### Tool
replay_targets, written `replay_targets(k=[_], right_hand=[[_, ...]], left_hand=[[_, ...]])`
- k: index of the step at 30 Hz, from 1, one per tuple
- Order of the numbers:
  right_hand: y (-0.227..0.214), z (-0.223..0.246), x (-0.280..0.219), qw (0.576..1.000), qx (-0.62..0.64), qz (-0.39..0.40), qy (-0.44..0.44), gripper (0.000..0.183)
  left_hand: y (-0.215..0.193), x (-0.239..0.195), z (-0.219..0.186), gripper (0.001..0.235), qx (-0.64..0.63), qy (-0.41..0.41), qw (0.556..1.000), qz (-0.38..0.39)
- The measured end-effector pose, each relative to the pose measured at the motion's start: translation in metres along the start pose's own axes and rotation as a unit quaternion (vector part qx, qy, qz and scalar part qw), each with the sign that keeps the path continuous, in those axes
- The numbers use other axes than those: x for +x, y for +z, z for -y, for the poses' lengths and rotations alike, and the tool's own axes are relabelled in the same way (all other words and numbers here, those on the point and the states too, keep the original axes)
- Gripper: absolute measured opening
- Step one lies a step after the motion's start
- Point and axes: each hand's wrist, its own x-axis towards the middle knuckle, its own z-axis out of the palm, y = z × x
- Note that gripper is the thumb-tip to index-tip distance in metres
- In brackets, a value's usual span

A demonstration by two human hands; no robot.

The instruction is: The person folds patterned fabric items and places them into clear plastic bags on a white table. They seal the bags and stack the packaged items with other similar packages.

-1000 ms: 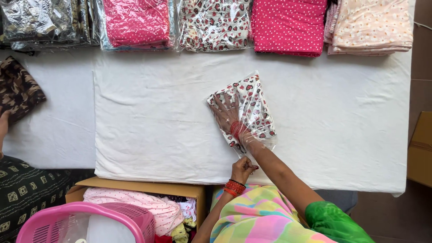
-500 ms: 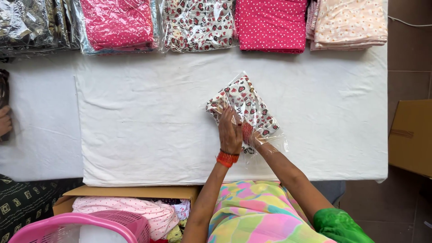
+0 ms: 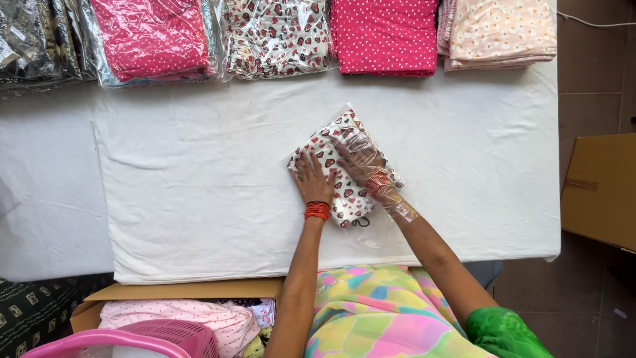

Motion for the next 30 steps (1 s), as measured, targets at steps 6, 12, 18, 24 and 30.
replay_targets(k=[6, 12, 18, 24, 30], right_hand=[[-0.017, -0.02, 0.006, 0.996, 0.077, -0.033, 0.019, 0.062], [-0.026, -0.014, -0.004, 0.989, 0.144, -0.013, 0.001, 0.059], [0.016, -0.012, -0.008, 0.992, 0.067, -0.091, -0.048, 0.059], [-0.002, -0.028, 0.039, 0.973, 0.092, -0.203, -0.062, 0.06], [0.016, -0.035, 0.033, 0.992, 0.057, -0.08, -0.081, 0.075]], left_hand=[[-0.005, -0.008, 0.032, 0.09, 0.136, -0.064, 0.983, 0.102], [-0.033, 0.005, 0.005, 0.098, 0.119, -0.121, 0.973, 0.155], [0.005, 0.014, -0.014, 0.085, 0.02, -0.041, 0.999, -0.001], [-0.009, 0.006, -0.01, 0.089, 0.12, -0.027, 0.984, 0.125], [0.007, -0.014, 0.019, 0.095, 0.125, -0.063, 0.987, 0.078]])
